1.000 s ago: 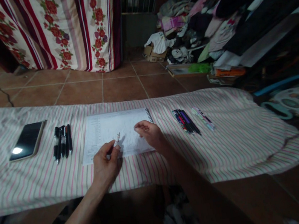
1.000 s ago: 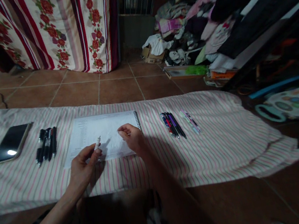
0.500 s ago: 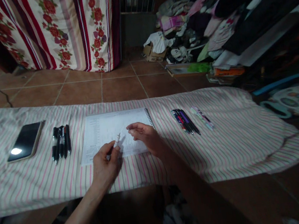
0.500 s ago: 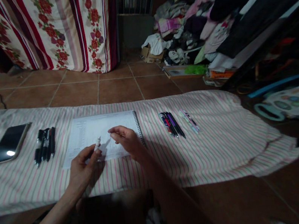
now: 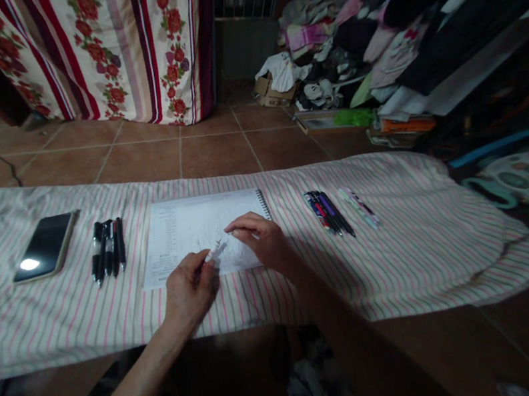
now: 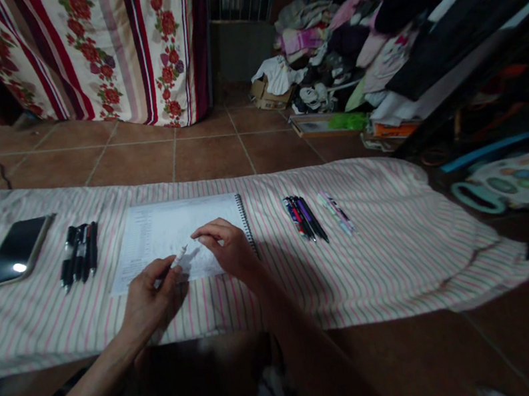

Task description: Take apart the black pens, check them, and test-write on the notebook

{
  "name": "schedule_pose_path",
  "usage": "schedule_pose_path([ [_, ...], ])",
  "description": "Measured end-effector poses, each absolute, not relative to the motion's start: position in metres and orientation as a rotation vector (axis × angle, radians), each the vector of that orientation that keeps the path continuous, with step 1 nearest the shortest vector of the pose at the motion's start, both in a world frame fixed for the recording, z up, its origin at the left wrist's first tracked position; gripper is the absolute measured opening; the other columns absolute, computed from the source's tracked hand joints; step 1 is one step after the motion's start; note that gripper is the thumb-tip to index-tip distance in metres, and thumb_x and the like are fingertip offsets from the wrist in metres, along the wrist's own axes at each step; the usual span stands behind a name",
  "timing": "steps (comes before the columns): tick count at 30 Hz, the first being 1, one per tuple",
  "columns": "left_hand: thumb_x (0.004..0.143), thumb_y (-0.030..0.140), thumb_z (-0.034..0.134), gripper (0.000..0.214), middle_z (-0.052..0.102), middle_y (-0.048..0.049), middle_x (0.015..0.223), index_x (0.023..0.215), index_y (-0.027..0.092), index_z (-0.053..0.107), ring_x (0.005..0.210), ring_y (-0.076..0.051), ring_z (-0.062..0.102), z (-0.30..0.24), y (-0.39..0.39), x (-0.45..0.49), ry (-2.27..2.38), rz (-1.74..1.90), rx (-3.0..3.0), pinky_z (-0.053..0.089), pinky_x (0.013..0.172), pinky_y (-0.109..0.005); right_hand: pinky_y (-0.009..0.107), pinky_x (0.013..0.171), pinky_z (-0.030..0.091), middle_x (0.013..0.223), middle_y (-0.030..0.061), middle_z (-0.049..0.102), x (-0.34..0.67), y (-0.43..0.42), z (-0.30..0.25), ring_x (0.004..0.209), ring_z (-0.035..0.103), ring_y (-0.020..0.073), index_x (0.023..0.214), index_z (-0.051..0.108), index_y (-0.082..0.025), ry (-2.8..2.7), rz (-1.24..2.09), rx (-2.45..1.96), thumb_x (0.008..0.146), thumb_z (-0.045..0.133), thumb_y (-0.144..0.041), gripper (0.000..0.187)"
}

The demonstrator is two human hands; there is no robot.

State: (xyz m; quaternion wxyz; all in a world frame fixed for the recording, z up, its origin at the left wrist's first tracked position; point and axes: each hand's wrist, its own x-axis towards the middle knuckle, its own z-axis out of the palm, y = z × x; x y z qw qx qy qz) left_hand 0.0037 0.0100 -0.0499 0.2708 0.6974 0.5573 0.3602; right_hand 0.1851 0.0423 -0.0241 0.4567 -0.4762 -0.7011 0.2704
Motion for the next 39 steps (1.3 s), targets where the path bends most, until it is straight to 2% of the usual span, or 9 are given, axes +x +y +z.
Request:
schedule_pose_path([
  [13,0.084,0.035,0.045,0.031,0.067,-0.0045,0.080,0.099,0.018,0.066,0.071,-0.017,0.061,-0.0543,0.0098,0.0056,1.498,0.893,1.934,0.047,0.066,-0.029,0.028,0.078,0.047,0.082,0.0038,0.063,0.1869,0.0404,-0.0247,0.082,0.059,0.0143,0.082,0.070,-0.020,-1.859,0.496,-1.189,0.082,0.054,-0.012,0.018],
  [39,0.085,0.034,0.044,0.029,0.065,-0.0035,0.077,0.099,0.018,0.064,0.070,-0.016,0.061,-0.0529,0.0094,0.0071,1.512,0.850,2.019,0.046,0.064,-0.028,0.030,0.077,0.047,0.080,0.0052,0.063,0.1877,0.0411,-0.0304,0.081,0.058,0.0161,0.083,0.070,-0.018,-1.956,0.415,-1.174,0.083,0.054,-0.013,0.017],
])
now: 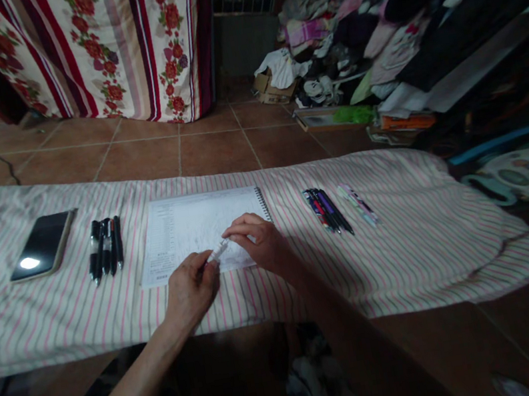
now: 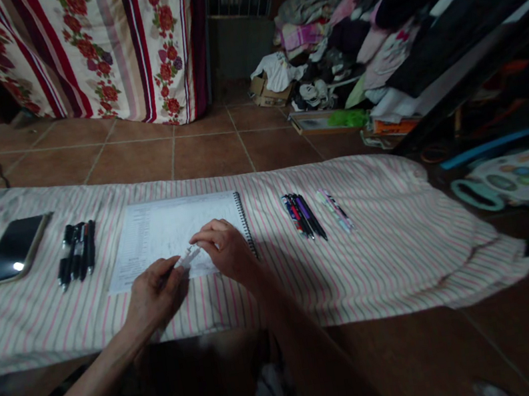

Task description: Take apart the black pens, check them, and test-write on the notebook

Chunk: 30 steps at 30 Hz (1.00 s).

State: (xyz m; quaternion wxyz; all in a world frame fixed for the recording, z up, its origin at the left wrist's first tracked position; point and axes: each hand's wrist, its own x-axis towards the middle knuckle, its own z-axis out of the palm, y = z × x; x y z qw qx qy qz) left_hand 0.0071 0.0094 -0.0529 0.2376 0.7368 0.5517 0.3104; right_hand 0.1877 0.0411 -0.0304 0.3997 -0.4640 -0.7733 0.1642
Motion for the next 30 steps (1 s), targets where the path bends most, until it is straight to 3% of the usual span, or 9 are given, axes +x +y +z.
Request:
schedule_pose_path([
  [30,0.085,0.028,0.044,0.027,0.065,-0.0041,0.077,0.098,0.015,0.064,0.072,-0.017,0.062,-0.0504,0.0084,0.0073,1.497,0.828,2.138,0.047,0.065,-0.028,0.031,0.074,0.045,0.081,0.0053,0.064,0.1860,0.0393,-0.0329,0.081,0.056,0.0174,0.085,0.070,-0.017,-2.076,0.373,-1.147,0.082,0.055,-0.011,0.016],
])
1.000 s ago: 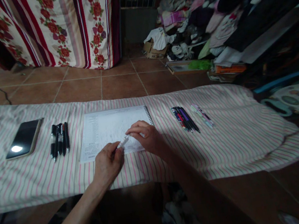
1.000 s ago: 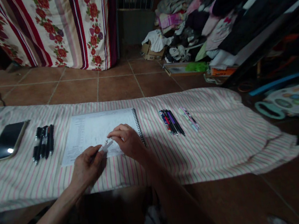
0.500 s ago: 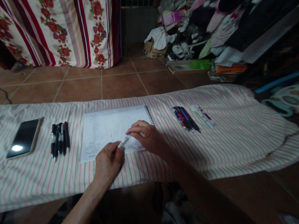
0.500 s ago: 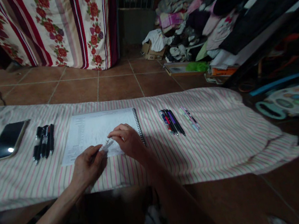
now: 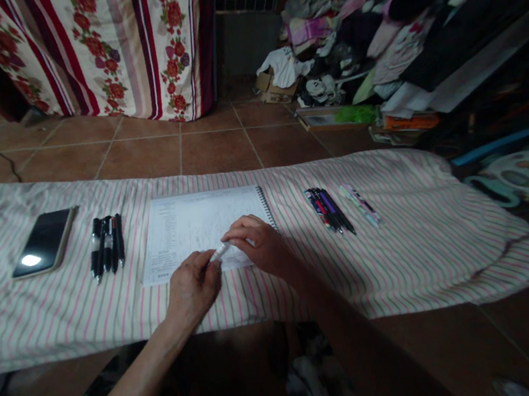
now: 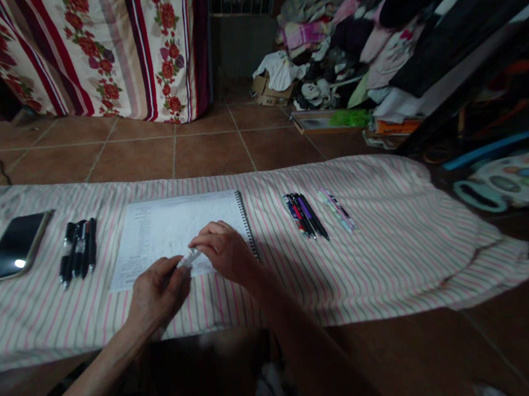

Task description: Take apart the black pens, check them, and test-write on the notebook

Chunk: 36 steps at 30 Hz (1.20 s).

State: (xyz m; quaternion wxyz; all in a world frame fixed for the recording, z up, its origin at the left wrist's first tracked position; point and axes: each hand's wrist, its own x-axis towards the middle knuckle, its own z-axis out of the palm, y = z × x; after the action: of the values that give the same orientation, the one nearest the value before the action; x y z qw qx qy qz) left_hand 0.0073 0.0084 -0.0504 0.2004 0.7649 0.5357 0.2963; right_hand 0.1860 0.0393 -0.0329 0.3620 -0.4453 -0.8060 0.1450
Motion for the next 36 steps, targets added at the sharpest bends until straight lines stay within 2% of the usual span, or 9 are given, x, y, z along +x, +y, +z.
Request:
schedule_pose_path([
  [4,0.086,0.028,0.043,0.027,0.064,-0.0036,0.077,0.098,0.016,0.064,0.070,-0.016,0.061,-0.051,0.009,0.007,1.491,0.831,2.160,0.046,0.064,-0.027,0.032,0.077,0.044,0.084,0.0066,0.065,0.184,0.039,-0.033,0.083,0.056,0.0183,0.093,0.068,-0.015,-2.101,0.387,-1.153,0.082,0.054,-0.011,0.018],
  [12,0.086,0.028,0.044,0.026,0.064,-0.0031,0.076,0.098,0.017,0.064,0.069,-0.016,0.061,-0.049,0.009,0.007,1.501,0.832,2.127,0.046,0.063,-0.027,0.031,0.077,0.046,0.085,0.0028,0.065,0.182,0.036,-0.029,0.079,0.058,0.0149,0.111,0.057,-0.018,-2.011,0.545,-1.173,0.081,0.052,-0.009,0.032],
  [20,0.085,0.030,0.045,0.027,0.065,-0.0033,0.076,0.097,0.018,0.065,0.069,-0.016,0.059,-0.050,0.010,0.007,1.455,0.873,1.981,0.046,0.064,-0.028,0.030,0.076,0.048,0.084,0.0022,0.065,0.178,0.035,-0.032,0.076,0.058,0.0136,0.110,0.058,-0.019,-1.902,0.584,-1.118,0.079,0.053,-0.012,0.032],
  [29,0.083,0.036,0.049,0.028,0.066,-0.0024,0.076,0.094,0.018,0.067,0.067,-0.015,0.058,-0.051,0.008,0.009,1.402,0.938,1.731,0.045,0.062,-0.027,0.029,0.075,0.051,0.089,0.0029,0.066,0.178,0.033,-0.025,0.081,0.061,0.0130,0.105,0.062,-0.020,-1.658,0.960,-1.131,0.077,0.055,-0.020,0.029],
  [36,0.078,0.034,0.054,0.027,0.067,-0.0033,0.080,0.094,0.017,0.068,0.074,-0.017,0.060,-0.043,0.009,0.012,1.352,1.002,1.556,0.048,0.071,-0.030,0.028,0.073,0.051,0.093,0.0062,0.067,0.179,0.034,-0.021,0.082,0.063,0.0142,0.107,0.061,-0.016,-1.525,1.160,-1.100,0.075,0.058,-0.026,0.034],
])
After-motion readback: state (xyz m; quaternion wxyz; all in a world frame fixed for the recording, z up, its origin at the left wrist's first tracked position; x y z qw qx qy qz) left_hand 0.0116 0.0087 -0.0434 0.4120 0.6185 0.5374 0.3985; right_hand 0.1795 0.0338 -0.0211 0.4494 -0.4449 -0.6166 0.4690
